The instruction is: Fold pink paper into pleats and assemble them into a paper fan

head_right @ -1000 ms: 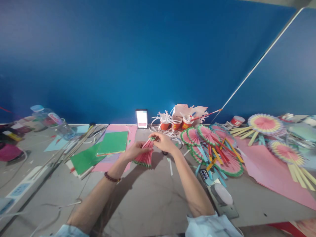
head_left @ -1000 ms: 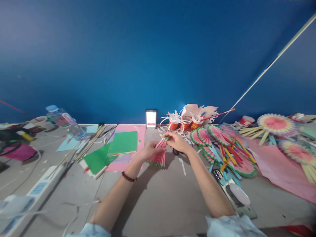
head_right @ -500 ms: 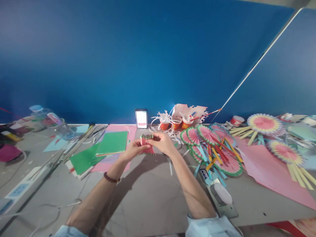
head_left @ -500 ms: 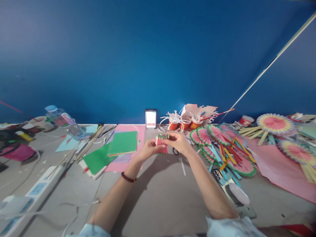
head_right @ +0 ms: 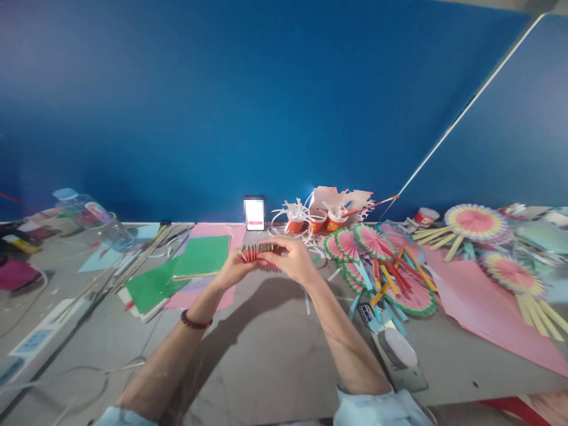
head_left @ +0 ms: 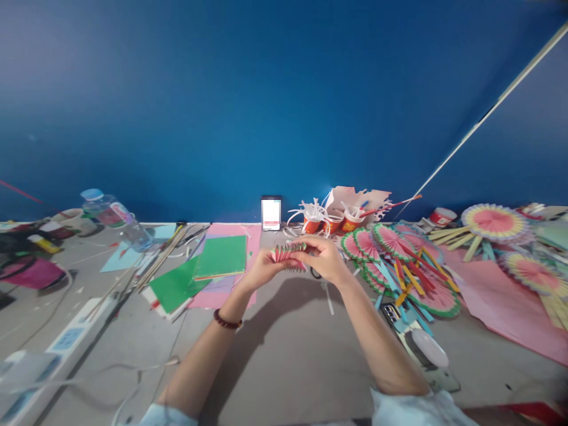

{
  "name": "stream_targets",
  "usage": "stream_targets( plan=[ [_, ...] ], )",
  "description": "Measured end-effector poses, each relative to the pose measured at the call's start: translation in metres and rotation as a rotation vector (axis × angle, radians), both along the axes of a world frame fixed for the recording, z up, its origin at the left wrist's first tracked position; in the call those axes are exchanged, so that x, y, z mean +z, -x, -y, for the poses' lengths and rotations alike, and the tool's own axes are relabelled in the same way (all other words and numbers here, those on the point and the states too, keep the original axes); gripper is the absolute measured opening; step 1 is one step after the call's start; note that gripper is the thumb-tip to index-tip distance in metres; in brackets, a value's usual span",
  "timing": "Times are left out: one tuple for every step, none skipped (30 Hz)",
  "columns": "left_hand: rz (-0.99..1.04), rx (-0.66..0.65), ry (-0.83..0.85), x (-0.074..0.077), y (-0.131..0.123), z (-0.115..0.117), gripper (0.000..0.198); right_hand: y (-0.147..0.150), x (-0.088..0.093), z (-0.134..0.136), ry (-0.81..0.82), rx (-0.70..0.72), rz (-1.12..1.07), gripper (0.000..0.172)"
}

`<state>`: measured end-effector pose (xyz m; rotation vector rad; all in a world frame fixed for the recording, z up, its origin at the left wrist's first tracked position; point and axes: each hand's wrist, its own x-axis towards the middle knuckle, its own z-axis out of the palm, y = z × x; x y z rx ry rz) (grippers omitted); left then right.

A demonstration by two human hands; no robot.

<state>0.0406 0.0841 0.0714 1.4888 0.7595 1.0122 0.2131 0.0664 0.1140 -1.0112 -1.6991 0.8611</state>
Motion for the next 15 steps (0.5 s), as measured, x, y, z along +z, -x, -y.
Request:
stream_targets(
  plan=[
    [-0.004,-0.006,0.003,-0.001,0.0,0.0,0.023,0.0,0.0,0.0,-0.005,-0.009,0.0,0.02],
    [-0.008,-0.011,0.007,-0.001,0.001,0.0,0.024,0.0,0.0,0.0,-0.007,-0.016,-0.002,0.019],
    [-0.014,-0.013,0.01,-0.001,0.001,0.0,0.024,0.001,-0.001,0.0,-0.005,-0.02,-0.008,0.019],
    [-0.022,-0.011,0.015,-0.001,0.0,0.001,0.024,0.001,-0.001,-0.001,0.005,-0.024,-0.018,0.019],
    [-0.033,-0.001,0.022,0.0,0.0,0.002,0.025,0.001,-0.002,-0.001,0.022,-0.028,-0.03,0.019],
    [-0.049,0.013,0.033,0.001,0.0,0.003,0.026,0.0,-0.003,-0.001,0.046,-0.033,-0.045,0.02],
    [-0.067,0.032,0.05,0.002,-0.001,0.005,0.028,0.0,-0.005,-0.002,0.075,-0.037,-0.06,0.022],
    [-0.085,0.056,0.071,0.004,-0.002,0.006,0.03,0.0,-0.006,-0.003,0.103,-0.044,-0.078,0.024],
    [-0.097,0.08,0.096,0.005,-0.003,0.008,0.032,-0.001,-0.007,-0.004,0.129,-0.049,-0.098,0.026],
    [-0.104,0.102,0.124,0.006,-0.005,0.009,0.034,-0.002,-0.007,-0.005,0.154,-0.053,-0.117,0.028],
    [-0.101,0.12,0.155,0.008,-0.006,0.01,0.036,-0.002,-0.008,-0.005,0.175,-0.057,-0.136,0.029],
    [-0.089,0.133,0.187,0.009,-0.007,0.011,0.038,-0.003,-0.008,-0.006,0.194,-0.058,-0.156,0.03],
    [-0.071,0.138,0.219,0.011,-0.008,0.012,0.038,-0.003,-0.007,-0.007,0.211,-0.057,-0.177,0.03],
    [-0.048,0.137,0.25,0.012,-0.009,0.013,0.039,-0.004,-0.007,-0.007,0.229,-0.049,-0.196,0.03],
    [-0.022,0.135,0.279,0.013,-0.009,0.013,0.039,-0.004,-0.007,-0.007,0.251,-0.035,-0.209,0.03]
  ],
)
